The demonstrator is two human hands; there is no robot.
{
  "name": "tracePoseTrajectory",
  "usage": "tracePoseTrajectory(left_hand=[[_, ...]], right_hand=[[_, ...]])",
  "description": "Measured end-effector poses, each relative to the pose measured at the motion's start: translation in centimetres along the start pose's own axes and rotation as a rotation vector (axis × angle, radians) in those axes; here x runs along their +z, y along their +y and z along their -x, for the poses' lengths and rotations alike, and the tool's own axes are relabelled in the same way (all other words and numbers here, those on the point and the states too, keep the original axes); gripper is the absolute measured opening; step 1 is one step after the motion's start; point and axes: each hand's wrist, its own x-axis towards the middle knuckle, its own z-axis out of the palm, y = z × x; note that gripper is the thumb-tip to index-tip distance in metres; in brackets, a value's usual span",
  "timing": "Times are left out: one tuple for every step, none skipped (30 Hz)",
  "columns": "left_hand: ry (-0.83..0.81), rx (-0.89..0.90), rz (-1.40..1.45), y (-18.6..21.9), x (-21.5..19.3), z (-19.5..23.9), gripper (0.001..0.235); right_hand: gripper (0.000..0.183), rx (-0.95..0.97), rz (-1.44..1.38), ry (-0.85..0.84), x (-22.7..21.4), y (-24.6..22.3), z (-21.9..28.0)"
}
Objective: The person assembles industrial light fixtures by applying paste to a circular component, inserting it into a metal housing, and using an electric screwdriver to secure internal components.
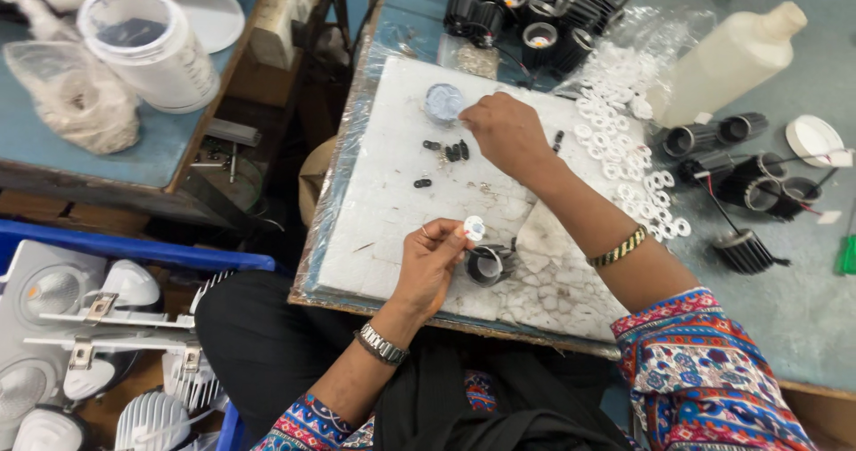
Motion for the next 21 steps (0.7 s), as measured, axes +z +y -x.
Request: tracePoseTrajectory(left_hand=[[0.023,0.007,-0.002,-0.1,-0.1,0.0,0.013],[0.038,0.006,-0.007,-0.3,-0.1,-0.1,0.012],[0.053,0.005,-0.011,-0.5,-0.1,-0.2,0.012],[0.048,0.002,-0.015,-0.5,-0.2,-0.2,0.012],[0.043,-0.002,-0.018,-0.5,-0.3,0.0,0.013],[0.039,-0.003,-0.022,-0.4,-0.3,0.0,0.013],[0.039,-0.002,-0.015,-0.4,-0.2,0.0,0.012],[0.043,0.001,-0.009,-0.4,-0.1,0.1,0.011],[0.047,0.004,-0.002,-0.3,0.0,0.1,0.01],[0.045,0.008,-0.008,-0.2,0.1,0.1,0.01],[0.044,0.012,-0.014,-0.1,0.2,0.1,0.01],[0.048,0.02,-0.018,-0.1,0.3,0.3,0.01],[0.051,0.018,-0.017,-0.1,0.4,0.2,0.01],[0.062,0.016,-0.014,-0.1,0.5,0.3,0.009],[0.073,0.015,-0.011,-0.1,0.6,0.2,0.009],[0.081,0.016,-0.03,-0.2,0.6,0.3,0.009],[0.09,0.016,-0.049,-0.3,0.6,0.2,0.009],[0.109,0.023,-0.069,-0.3,0.4,0.3,0.009],[0.102,0.025,-0.072,-0.4,0.4,0.3,0.01],[0.101,0.033,-0.079,-0.5,0.4,0.2,0.01],[0.1,0.04,-0.087,-0.6,0.4,0.3,0.011]], right_hand=[[0.017,-0.007,-0.019,-0.002,-0.4,-0.4,0.1],[0.026,-0.005,-0.032,-0.001,-1.1,-0.7,0.3],[0.036,-0.002,-0.045,0.0,-2.0,-0.9,0.6],[0.039,0.021,-0.073,-0.021,-3.0,-1.2,1.0],[0.043,0.043,-0.103,-0.041,-4.0,-1.4,1.6],[0.046,0.063,-0.133,-0.059,-5.0,-1.6,2.4],[0.045,0.052,-0.17,-0.053,-6.1,-1.7,3.5],[0.043,0.037,-0.209,-0.048,-7.1,-1.7,4.7],[0.042,0.022,-0.248,-0.042,-8.0,-1.7,6.1],[0.043,0.113,-0.344,-0.112,-8.9,-2.0,7.7],[0.045,0.203,-0.441,-0.18,-9.7,-2.4,9.5],[0.046,0.287,-0.542,-0.252,-10.2,-3.1,11.1],[0.052,0.318,-0.599,-0.27,-10.5,-3.9,12.7],[0.059,0.345,-0.66,-0.296,-10.8,-5.0,14.2],[0.066,0.371,-0.721,-0.321,-11.0,-6.0,15.4],[0.071,0.368,-0.745,-0.25,-10.8,-7.2,16.5],[0.076,0.364,-0.769,-0.179,-10.4,-8.5,17.3],[0.082,0.353,-0.8,-0.114,-9.8,-9.4,17.7],[0.085,0.346,-0.713,-0.07,-9.2,-9.9,17.9],[0.089,0.331,-0.634,-0.026,-8.5,-10.4,17.9],[0.092,0.315,-0.556,0.019,-7.8,-11.0,18.0]])
